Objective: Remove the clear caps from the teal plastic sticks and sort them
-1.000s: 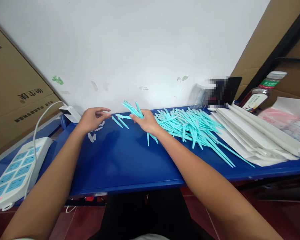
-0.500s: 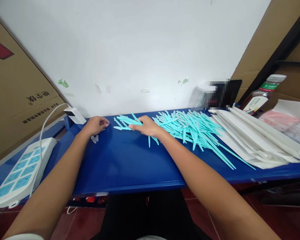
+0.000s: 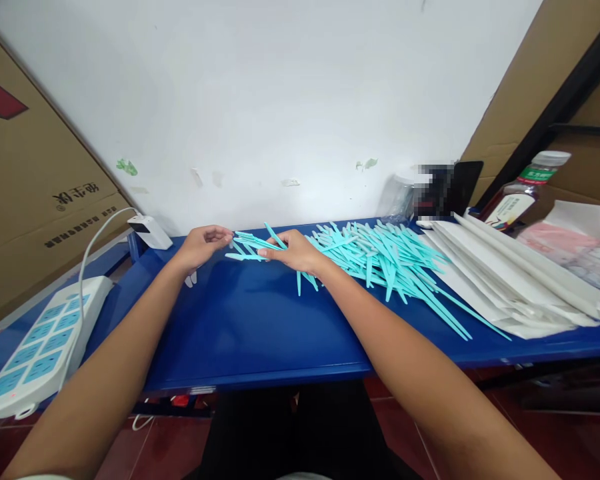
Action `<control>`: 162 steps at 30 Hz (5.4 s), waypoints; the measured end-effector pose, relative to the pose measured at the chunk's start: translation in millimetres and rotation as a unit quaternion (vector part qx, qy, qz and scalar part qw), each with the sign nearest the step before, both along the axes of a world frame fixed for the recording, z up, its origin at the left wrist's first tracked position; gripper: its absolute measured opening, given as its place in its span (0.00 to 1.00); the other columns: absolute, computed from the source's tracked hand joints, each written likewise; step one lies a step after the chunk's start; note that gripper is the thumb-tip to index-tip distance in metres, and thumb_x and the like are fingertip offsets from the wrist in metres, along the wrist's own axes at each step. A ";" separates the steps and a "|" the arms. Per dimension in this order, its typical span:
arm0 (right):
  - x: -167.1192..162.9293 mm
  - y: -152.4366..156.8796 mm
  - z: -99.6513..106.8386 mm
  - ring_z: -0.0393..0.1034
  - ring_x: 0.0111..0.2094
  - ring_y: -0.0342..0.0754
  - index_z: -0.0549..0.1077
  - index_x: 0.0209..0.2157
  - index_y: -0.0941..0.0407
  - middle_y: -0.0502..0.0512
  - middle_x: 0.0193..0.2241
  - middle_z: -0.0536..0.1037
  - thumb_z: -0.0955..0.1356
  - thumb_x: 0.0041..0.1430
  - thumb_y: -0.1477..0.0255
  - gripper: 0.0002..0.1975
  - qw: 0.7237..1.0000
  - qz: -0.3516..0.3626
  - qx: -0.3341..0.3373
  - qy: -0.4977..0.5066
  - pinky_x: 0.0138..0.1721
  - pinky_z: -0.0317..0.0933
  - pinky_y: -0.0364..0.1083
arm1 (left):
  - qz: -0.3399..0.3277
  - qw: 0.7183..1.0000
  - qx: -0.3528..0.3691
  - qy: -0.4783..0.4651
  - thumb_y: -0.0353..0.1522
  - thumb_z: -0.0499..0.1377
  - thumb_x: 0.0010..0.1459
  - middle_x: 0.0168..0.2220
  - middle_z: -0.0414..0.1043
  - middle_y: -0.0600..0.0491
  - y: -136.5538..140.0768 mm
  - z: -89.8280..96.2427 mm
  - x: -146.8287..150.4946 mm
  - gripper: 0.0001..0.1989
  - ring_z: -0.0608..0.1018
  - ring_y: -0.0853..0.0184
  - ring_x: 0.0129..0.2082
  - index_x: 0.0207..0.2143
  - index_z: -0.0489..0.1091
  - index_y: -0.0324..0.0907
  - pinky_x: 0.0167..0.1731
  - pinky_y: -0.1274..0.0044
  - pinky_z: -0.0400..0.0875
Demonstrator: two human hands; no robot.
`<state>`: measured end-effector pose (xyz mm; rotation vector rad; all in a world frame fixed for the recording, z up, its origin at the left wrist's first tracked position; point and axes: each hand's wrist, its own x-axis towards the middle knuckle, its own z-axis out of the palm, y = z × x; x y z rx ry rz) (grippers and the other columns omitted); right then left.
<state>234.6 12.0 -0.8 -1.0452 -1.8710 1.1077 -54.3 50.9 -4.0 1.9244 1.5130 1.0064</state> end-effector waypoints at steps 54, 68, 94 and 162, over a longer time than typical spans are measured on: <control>-0.7 5.2 -2.3 0.50 0.20 0.40 0.74 0.42 0.56 0.43 0.21 0.58 0.71 0.60 0.51 0.22 0.992 0.044 -0.071 0.093 0.21 0.44 0.42 | 0.095 0.973 0.017 0.208 0.51 0.70 0.44 0.26 0.80 0.48 -0.8 25.8 -65.1 0.20 0.77 0.59 0.26 0.29 0.82 0.45 0.27 0.73 0.66; 0.8 6.3 -3.8 0.47 0.22 0.40 0.69 0.33 0.56 0.44 0.22 0.57 0.68 0.62 0.46 0.25 0.999 0.009 -0.023 0.048 0.24 0.45 0.42 | -0.012 0.985 -0.103 0.141 0.52 0.73 0.40 0.23 0.79 0.47 3.9 9.6 -49.0 0.22 0.76 0.62 0.21 0.23 0.78 0.44 0.21 0.75 0.65; -1.3 3.0 0.9 0.52 0.23 0.41 0.78 0.35 0.59 0.46 0.22 0.60 0.68 0.61 0.45 0.29 0.998 0.031 -0.048 0.036 0.25 0.48 0.42 | -0.040 0.951 -0.028 -0.305 0.41 0.75 0.50 0.38 0.81 0.48 -23.1 16.8 36.5 0.22 0.81 0.64 0.37 0.45 0.80 0.40 0.38 0.75 0.75; 1.7 -1.9 5.4 0.49 0.22 0.41 0.67 0.33 0.54 0.46 0.23 0.57 0.63 0.61 0.38 0.31 0.983 0.079 -0.165 -0.021 0.23 0.54 0.41 | -0.061 0.978 -0.005 -0.199 0.47 0.75 0.47 0.41 0.84 0.41 -25.1 21.3 27.8 0.27 0.79 0.65 0.30 0.44 0.81 0.37 0.32 0.74 0.73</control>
